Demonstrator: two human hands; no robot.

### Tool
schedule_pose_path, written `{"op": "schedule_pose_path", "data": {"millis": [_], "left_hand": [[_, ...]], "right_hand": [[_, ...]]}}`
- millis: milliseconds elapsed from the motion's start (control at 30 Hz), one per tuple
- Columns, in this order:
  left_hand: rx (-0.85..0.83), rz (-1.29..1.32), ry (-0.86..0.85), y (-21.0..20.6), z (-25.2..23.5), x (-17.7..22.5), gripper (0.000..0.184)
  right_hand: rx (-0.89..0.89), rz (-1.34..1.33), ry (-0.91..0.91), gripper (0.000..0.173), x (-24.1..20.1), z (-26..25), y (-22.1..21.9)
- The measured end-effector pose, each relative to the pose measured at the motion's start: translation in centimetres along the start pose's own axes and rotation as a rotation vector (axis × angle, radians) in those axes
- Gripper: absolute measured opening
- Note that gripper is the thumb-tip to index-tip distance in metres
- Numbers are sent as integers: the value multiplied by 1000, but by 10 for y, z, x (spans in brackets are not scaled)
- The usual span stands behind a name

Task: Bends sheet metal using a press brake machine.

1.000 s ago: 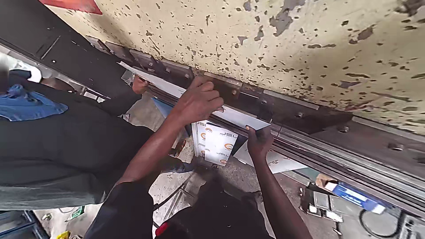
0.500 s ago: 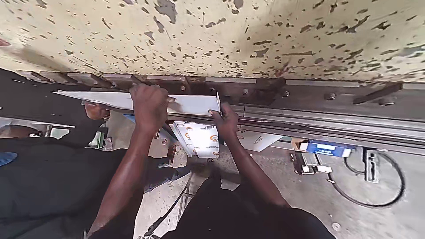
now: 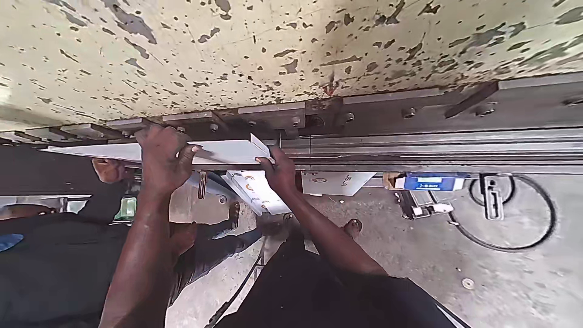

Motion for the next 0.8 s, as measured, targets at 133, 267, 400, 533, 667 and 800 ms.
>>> {"op": "schedule_pose_path", "data": {"millis": [133, 267, 400, 533, 667, 800], "left_hand": [[-72, 4, 94, 7, 3, -26, 41], [-74, -88, 193, 23, 41, -62, 39], [-120, -212, 325, 41, 73, -88, 30], [-69, -345, 481, 59, 98, -109, 32], [205, -253, 749, 63, 141, -92, 50], [320, -51, 969, 32, 210, -50, 52]], "right_hand": [[-65, 7, -22, 26, -10, -11, -25], [-156, -36, 17, 25, -21, -19, -74], [-218, -27, -10, 29, -35, -24, -121], [-285, 23, 28, 31, -54, -19, -161], [-346, 42, 31, 30, -68, -26, -215], [-425, 62, 8, 34, -85, -30, -281]]}}
Point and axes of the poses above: each hand's wrist, its own z-axis away from the middle knuckle, its own y-axis out of the back of the hand, x = y × z, the point moved 7 cm from there along -z, towards the middle knuckle, and after that the axes turned 13 degrees about -y, right-handed, at the moved point
